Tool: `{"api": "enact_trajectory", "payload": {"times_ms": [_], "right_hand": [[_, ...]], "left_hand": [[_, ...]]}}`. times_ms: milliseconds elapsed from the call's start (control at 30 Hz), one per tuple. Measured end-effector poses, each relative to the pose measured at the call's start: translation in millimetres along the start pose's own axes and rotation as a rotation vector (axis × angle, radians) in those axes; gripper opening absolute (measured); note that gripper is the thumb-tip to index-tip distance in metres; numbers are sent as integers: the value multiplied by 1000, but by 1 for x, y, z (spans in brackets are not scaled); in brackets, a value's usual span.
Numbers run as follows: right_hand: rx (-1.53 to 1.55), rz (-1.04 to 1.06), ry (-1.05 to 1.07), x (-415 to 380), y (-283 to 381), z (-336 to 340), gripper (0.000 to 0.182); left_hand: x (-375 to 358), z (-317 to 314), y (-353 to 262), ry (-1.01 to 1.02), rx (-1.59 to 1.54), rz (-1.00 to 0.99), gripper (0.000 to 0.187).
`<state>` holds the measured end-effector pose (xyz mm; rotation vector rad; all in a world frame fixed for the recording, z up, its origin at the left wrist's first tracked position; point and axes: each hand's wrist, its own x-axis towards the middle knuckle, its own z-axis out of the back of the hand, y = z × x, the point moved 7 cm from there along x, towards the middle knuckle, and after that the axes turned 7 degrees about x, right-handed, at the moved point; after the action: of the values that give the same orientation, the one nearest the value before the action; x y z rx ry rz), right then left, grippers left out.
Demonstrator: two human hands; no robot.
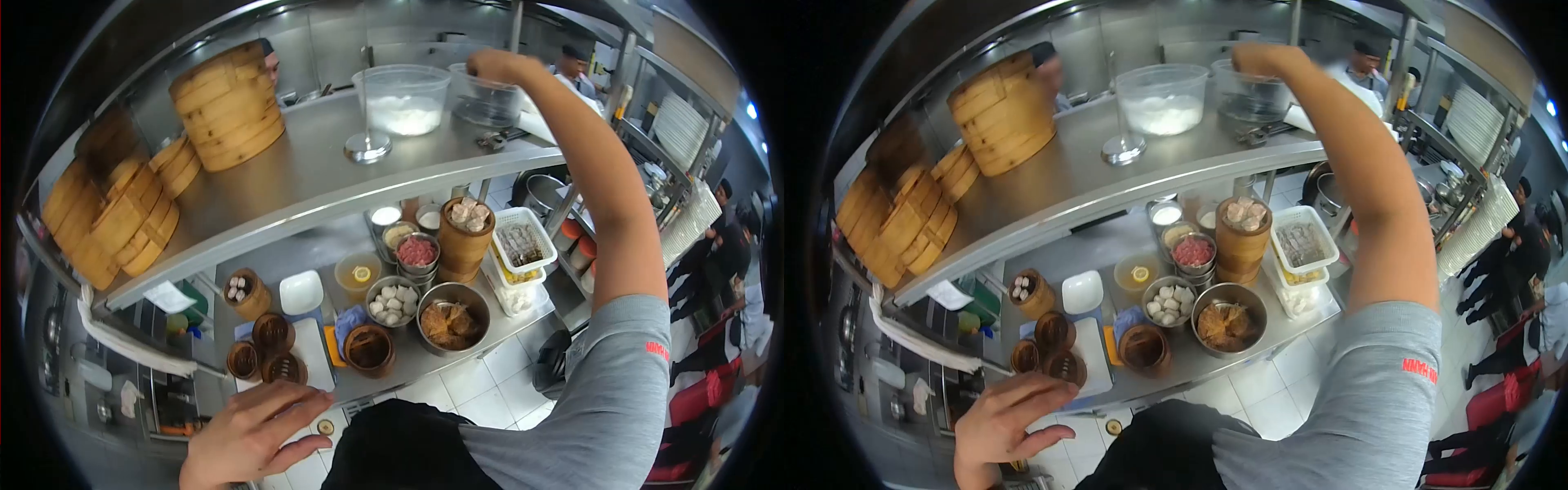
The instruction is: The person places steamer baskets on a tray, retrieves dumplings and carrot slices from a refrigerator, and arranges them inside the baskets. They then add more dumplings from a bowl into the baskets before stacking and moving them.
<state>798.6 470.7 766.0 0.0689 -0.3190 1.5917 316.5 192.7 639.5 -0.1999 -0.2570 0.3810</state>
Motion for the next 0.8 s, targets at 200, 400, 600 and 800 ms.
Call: {"api": "enact_trajectory", "payload": {"times_ms": [200, 400, 600, 800], "right_hand": [[277, 41, -724, -130, 39, 107, 42], [1254, 903, -11, -277, 331, -73, 26], [1307, 974, 115, -292, 506, -242, 50], [1258, 904, 116, -251, 558, -283, 47]], "left_hand": [[-51, -23, 44, -144, -561, 298, 51], [-46, -188, 63, -290, -2061, 215, 76], [-150, -272, 134, -619, -2119, 841, 53], [-265, -291, 201, -933, -1841, 1040, 53]]}}
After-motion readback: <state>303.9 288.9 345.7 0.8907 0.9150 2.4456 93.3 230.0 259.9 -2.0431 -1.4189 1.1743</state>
